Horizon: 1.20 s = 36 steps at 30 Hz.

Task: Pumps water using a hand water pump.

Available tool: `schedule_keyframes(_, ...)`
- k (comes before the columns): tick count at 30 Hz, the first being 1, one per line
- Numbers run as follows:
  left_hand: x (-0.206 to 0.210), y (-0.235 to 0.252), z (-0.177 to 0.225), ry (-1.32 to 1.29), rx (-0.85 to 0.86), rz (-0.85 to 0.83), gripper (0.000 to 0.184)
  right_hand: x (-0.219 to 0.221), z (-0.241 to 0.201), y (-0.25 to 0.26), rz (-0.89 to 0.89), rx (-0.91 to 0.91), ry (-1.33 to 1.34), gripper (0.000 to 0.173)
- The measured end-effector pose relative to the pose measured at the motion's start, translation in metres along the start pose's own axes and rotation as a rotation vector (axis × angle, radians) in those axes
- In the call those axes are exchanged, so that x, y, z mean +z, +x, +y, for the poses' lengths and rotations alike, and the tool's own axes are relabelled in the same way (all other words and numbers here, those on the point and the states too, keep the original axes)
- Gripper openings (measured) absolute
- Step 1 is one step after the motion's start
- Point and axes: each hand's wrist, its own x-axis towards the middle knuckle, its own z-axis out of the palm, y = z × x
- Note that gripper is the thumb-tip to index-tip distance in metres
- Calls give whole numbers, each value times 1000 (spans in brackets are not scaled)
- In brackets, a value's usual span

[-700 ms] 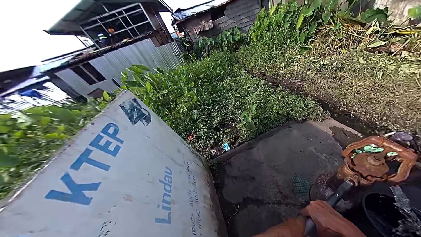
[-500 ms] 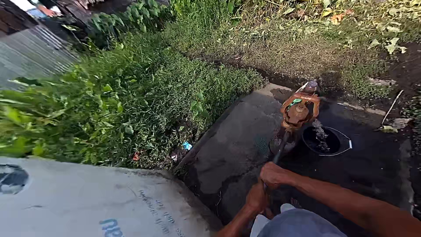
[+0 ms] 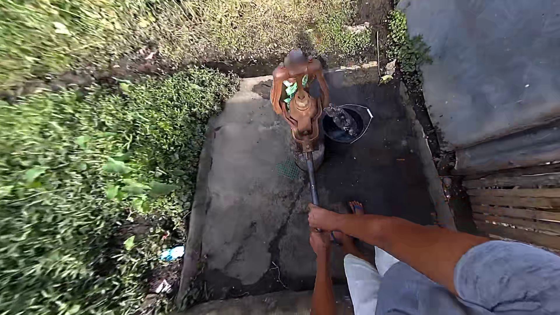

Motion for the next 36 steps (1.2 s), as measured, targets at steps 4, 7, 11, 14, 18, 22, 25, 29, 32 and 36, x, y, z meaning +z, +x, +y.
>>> schedule_keyframes(4,8,-11,4,-37,-39,-71,31,12,-2,-12,41,0,2,20)
schedule_keyframes(7,-32,-64,5,-140,27,-92,25,-19,-24,-51,159,-83,-48,16)
schedule_keyframes(11,-112,-154,35,-442,67,-280,21,-84,-49,-123,251,-170,-10,13)
schedule_keyframes(14,-158,-189,68,-518,124,-394,29,-118,-45,-155,306,-219,48,17)
schedule_keyframes(18,-128,-148,61,-74,140,-79,24,-83,-41,-112,334,-220,71,14)
schedule_keyframes(22,-96,-106,46,125,70,44,26,-68,-37,-68,151,-156,32,23)
schedule_keyframes(25,-67,-76,32,157,10,67,25,-42,-30,-43,126,-132,-35,23)
schedule_keyframes(29,-17,-6,7,64,14,24,41,-7,-8,-4,44,-24,-17,23)
schedule_keyframes(32,17,22,7,-112,29,-19,49,7,10,2,-50,54,107,29)
schedule_keyframes(36,-12,-30,9,-195,46,-94,39,-1,-9,-35,87,-59,-4,21)
